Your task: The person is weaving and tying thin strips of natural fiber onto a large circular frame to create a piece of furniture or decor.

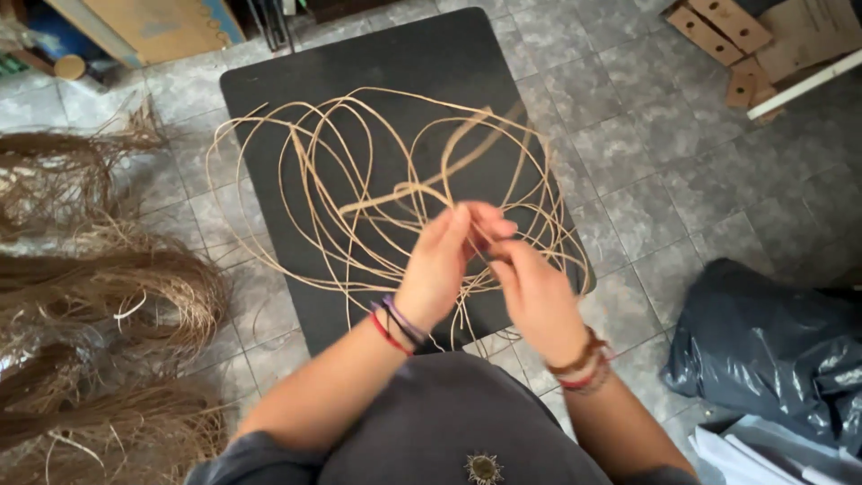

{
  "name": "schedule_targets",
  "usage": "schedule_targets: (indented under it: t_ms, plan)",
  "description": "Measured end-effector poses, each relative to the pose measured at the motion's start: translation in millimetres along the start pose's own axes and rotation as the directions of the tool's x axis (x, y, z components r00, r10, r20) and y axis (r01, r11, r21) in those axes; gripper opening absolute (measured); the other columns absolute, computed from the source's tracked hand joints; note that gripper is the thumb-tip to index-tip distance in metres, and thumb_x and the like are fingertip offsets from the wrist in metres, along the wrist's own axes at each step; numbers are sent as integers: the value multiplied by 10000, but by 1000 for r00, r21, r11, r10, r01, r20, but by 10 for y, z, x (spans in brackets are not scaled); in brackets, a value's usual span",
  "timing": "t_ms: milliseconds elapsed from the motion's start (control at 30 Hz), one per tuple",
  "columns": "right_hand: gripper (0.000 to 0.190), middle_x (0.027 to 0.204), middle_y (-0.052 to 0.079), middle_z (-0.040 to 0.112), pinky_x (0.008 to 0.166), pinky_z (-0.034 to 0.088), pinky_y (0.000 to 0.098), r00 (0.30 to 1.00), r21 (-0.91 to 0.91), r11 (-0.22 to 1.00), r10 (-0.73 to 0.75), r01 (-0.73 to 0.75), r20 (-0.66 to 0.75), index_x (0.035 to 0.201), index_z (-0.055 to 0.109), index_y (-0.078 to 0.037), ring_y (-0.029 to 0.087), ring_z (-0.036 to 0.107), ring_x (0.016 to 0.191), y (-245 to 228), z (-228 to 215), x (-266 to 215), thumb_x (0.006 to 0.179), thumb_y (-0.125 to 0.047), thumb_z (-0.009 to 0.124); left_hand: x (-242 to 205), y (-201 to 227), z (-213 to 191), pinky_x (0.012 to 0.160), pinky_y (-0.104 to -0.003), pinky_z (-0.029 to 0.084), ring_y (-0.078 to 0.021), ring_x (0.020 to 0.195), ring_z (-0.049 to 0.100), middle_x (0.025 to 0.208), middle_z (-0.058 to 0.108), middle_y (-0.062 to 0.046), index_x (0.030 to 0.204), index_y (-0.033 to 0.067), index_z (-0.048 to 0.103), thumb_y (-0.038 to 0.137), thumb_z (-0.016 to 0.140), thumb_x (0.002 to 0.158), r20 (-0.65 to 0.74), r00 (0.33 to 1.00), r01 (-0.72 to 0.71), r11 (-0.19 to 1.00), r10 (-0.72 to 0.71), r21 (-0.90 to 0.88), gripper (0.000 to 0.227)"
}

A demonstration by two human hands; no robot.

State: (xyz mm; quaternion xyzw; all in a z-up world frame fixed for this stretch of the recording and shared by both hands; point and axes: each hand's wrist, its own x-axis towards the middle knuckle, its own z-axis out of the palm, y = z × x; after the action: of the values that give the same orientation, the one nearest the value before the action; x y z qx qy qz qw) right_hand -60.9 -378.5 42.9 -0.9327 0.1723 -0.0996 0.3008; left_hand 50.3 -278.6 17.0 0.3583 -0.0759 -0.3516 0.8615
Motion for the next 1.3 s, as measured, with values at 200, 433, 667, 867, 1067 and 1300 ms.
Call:
schedule_targets:
  t_ms: [200, 433, 667, 867, 1067, 1300]
  plan:
    - [138, 927, 12, 605, 817, 564, 356, 993, -313, 947, -100, 78, -56, 1065, 672, -215, 250, 679, 905, 362, -169, -167, 1053, -291, 557, 244, 280, -331, 822, -300, 558, -222, 887, 740, 925, 760, -121, 1161, 84, 633, 306, 318, 1118, -184, 981, -85, 982, 53, -167, 388]
    - [246, 1031, 104, 716, 818, 570, 469, 984, -76, 985, 160, -154, 73, 1194, 650, -155, 352, 724, 965, 16, -233, -98, 1038, -308, 538, 406, 175, -293, 799, -257, 529, -164, 861, 727, 862, 752, -92, 1141, 79, 641, 340, 392, 1105, -161, 980, -114, 993, 113, 3, 363]
    - [203, 892, 29, 748, 767, 584, 389, 992, -68, 991, 110, -114, -58, 1094, 739, -215, 283, 741, 844, 130, -162, -184, 1042, -305, 565, 637, 691, -670, 744, -204, 459, -93, 787, 658, 806, 718, -40, 1120, 92, 646, 271, 386, 1105, -293, 932, -218, 976, 215, 22, 316]
    - [223, 910, 80, 771, 752, 591, 444, 983, 35, 983, 182, -182, 20, 1143, 699, -179, 317, 750, 861, -184, 22, -126, 1010, -328, 600, 188, 188, -204, 667, -210, 435, -107, 702, 614, 756, 709, -101, 1073, 60, 666, 262, 368, 1107, -179, 984, 10, 991, 15, 136, 362]
    - [245, 802, 96, 745, 721, 588, 473, 929, -210, 950, 280, -232, 240, 986, 699, -168, 363, 731, 769, 88, -243, -461, 1021, -340, 528, 159, 31, -488, 629, -210, 434, -104, 654, 580, 785, 710, -94, 1118, 65, 632, 270, 372, 1120, -150, 984, 98, 995, -102, -30, 331]
    - [241, 803, 97, 717, 723, 583, 447, 937, 2, 957, 282, -289, 207, 944, 614, -157, 367, 731, 835, -142, 40, -494, 1038, -355, 514, -224, -122, -86, 586, -218, 403, -115, 632, 556, 761, 697, -124, 1088, 41, 648, 263, 367, 1118, -42, 981, 191, 981, -190, 32, 359]
